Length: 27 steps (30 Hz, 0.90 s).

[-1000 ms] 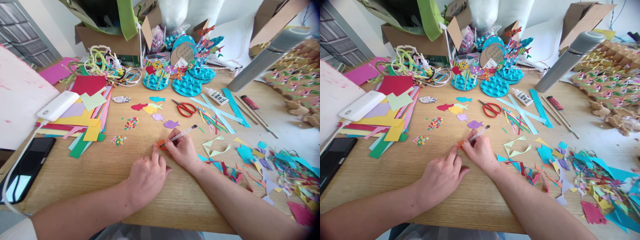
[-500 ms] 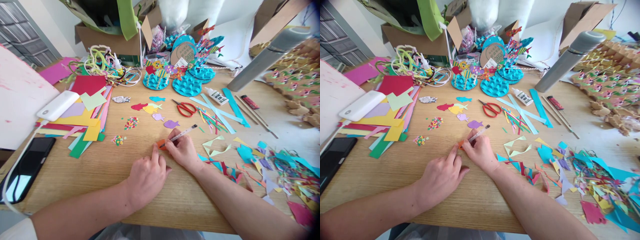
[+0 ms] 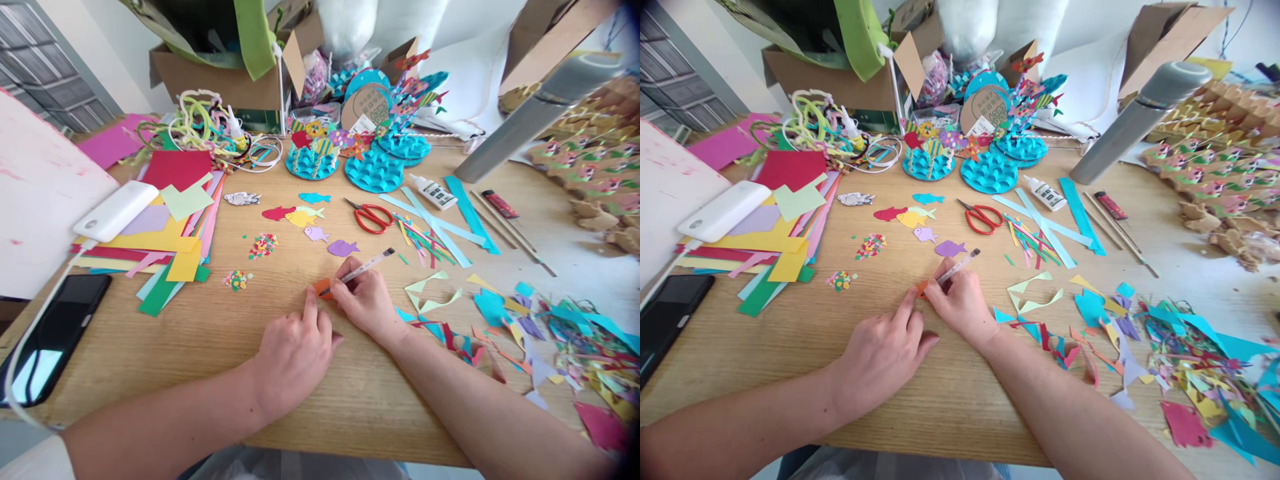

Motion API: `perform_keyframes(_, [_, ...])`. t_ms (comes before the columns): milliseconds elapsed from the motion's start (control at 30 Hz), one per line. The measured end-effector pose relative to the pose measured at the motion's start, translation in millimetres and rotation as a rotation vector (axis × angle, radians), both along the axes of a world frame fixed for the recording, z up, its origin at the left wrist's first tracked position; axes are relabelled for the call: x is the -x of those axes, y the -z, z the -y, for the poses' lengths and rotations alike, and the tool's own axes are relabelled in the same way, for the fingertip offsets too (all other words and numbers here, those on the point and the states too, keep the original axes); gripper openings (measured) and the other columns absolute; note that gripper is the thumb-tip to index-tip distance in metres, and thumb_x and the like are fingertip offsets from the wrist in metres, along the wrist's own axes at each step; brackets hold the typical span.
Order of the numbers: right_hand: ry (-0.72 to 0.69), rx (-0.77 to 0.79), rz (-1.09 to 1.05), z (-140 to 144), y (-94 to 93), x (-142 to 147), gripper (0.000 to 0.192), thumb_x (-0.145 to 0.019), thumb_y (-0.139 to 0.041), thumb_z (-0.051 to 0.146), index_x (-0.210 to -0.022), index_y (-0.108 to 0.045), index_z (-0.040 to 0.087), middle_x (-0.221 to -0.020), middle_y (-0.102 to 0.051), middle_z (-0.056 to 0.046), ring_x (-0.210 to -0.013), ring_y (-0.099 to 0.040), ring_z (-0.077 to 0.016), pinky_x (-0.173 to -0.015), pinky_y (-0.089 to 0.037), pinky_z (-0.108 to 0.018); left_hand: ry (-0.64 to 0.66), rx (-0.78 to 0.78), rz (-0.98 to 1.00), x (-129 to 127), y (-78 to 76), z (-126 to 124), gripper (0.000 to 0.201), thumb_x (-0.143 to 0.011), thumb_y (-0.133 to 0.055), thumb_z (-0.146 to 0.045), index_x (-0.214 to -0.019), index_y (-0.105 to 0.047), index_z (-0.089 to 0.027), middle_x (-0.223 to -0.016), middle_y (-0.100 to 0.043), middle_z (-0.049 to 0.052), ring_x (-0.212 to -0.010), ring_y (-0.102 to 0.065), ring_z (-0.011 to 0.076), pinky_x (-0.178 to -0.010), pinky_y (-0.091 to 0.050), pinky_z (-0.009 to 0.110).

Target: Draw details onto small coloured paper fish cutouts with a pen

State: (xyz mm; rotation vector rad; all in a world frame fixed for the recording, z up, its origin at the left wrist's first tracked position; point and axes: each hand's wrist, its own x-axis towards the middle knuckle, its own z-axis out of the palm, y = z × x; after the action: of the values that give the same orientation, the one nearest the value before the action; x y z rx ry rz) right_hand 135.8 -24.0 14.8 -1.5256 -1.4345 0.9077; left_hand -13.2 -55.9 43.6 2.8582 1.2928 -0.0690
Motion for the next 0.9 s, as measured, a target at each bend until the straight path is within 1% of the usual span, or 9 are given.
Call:
perform_keyframes(200, [-0.002, -0.009, 0.025, 0.0, 0.2, 0.5, 0.013, -0.072, -0.056, 0.020, -0.065, -0.045, 0.022, -0.049, -0.044, 0.006, -0.043, -0.039, -0.0092, -0.041, -0.030, -0.022, 0.006, -0.010, -0.002, 0.0, -1.7, -0.1, 0.024, -0.089, -0.053, -0.034, -0.088, -0.061, -0.012, -0.128, -0.056, 0.025, -0.064, -0.068, 0.0236, -0.053, -0.053, 0.034])
perform_keyframes(467, [-0.004, -0.012, 0.015, -0.1, 0.3, 0.3, 0.013, -0.072, -0.056, 0.019, -0.065, -0.045, 0.021, -0.050, -0.045, 0.006, -0.043, -0.040, -0.0091, -0.041, -0.030, -0.022, 0.004, -0.013, 0.004, -0.2, -2.0, 0.5, 0.023, -0.089, -0.053, -0.033, -0.087, -0.061, -0.012, -0.128, -0.056, 0.025, -0.063, -0.068, 0.0240, -0.052, -0.053, 0.035])
perform_keyframes(567, [0.006, -0.014, -0.028, 1.5, -0.3, 0.3, 0.013, -0.073, -0.056, 0.019, -0.066, -0.044, 0.022, -0.049, -0.045, 0.006, -0.043, -0.040, -0.0094, -0.042, -0.030, -0.022, 0.004, -0.015, 0.009, 0.1, -1.9, 1.0, 0.023, -0.089, -0.053, -0.033, -0.087, -0.061, -0.012, -0.127, -0.056, 0.025, -0.064, -0.068, 0.0248, -0.052, -0.053, 0.035])
perform_keyframes(700, [0.059, -0.051, -0.121, 3.3, -0.5, 0.1, 0.012, -0.074, -0.054, 0.021, -0.068, -0.044, 0.022, -0.050, -0.045, 0.006, -0.043, -0.040, -0.0096, -0.043, -0.032, -0.023, 0.004, -0.023, 0.013, 1.0, -0.9, 1.1, 0.023, -0.089, -0.053, -0.033, -0.089, -0.062, -0.012, -0.129, -0.055, 0.025, -0.061, -0.068, 0.0244, -0.050, -0.053, 0.035])
perform_keyframes(900, [0.015, -0.044, -0.034, 1.9, -2.5, 0.5, 0.014, -0.070, -0.055, 0.018, -0.064, -0.044, 0.022, -0.050, -0.043, 0.007, -0.044, -0.039, -0.0093, -0.042, -0.030, -0.022, 0.001, -0.020, 0.006, -0.1, -1.6, 0.6, 0.023, -0.089, -0.052, -0.033, -0.086, -0.061, -0.012, -0.126, -0.057, 0.025, -0.062, -0.068, 0.0240, -0.052, -0.053, 0.035])
